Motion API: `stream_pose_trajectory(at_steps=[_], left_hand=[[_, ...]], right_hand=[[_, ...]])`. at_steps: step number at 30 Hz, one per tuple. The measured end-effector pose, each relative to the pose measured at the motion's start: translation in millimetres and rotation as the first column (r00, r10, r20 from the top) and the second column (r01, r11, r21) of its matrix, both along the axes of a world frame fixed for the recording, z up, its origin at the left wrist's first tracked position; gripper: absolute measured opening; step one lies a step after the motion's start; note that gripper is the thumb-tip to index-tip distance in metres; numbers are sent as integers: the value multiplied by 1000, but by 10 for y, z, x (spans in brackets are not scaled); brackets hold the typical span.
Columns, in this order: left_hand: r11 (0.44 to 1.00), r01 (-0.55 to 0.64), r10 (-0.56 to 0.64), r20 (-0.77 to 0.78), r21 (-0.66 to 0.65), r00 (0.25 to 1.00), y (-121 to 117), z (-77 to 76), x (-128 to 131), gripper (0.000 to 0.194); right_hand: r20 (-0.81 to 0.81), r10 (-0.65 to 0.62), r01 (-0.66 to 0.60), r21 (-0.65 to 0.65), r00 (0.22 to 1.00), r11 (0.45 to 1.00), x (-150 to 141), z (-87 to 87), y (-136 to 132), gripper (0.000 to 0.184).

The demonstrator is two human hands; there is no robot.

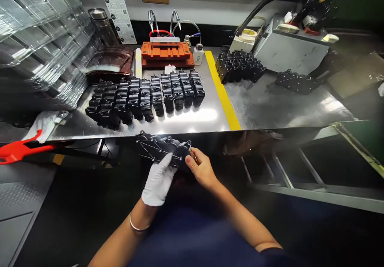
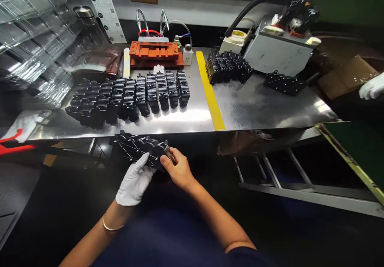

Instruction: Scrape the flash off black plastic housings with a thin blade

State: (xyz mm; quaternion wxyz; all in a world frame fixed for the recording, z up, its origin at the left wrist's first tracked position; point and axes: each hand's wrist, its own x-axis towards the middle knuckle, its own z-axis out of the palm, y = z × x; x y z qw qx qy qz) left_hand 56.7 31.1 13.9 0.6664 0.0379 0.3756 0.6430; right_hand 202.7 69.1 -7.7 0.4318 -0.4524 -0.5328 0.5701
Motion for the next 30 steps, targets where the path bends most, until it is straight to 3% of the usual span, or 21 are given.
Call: stream_pose_trajectory(at_steps=[2, 4, 8, 12, 17, 20, 25, 27, 30], left_hand=[[992, -69, 77, 75, -106, 994, 11, 37, 29, 27], [977, -56, 82, 118, -207, 990, 9, 70, 22, 22], [958, 53, 4, 199, -282, 980, -38, 127, 3, 22], [949, 52, 17, 217, -310, 976, -72, 155, 29, 25], [944, 73, 10, 251, -320, 968, -53, 152, 37, 24], [945, 95, -8, 267, -313, 964, -66, 181, 20, 25], [894, 248, -148, 277, -374, 949, -173, 295, -15, 21], [901, 239, -159, 236, -362, 959, -183, 318, -26, 20], [938, 147, -81, 215, -314, 973, -129, 306, -33, 26]], right_hand=[[-50, -27, 26, -33, 998, 999, -58, -15, -9, 44], [-76, -91, 89, -26, 993, 996, -48, -22, 24, 42], [64, -9, -4, 203, 998, 979, 50, -28, 95, 36], [201, -44, -33, 366, 978, 930, 85, 7, 61, 33], [143, -102, 36, 403, 984, 915, 57, 4, -30, 16], [140, -129, 58, 428, 982, 902, 70, -77, 23, 17], [127, -309, 252, 339, 943, 906, 153, -165, 188, 29], [111, -251, 200, 342, 962, 918, 172, -125, 161, 28], [59, -84, 55, 386, 995, 921, 166, -16, 35, 22]])
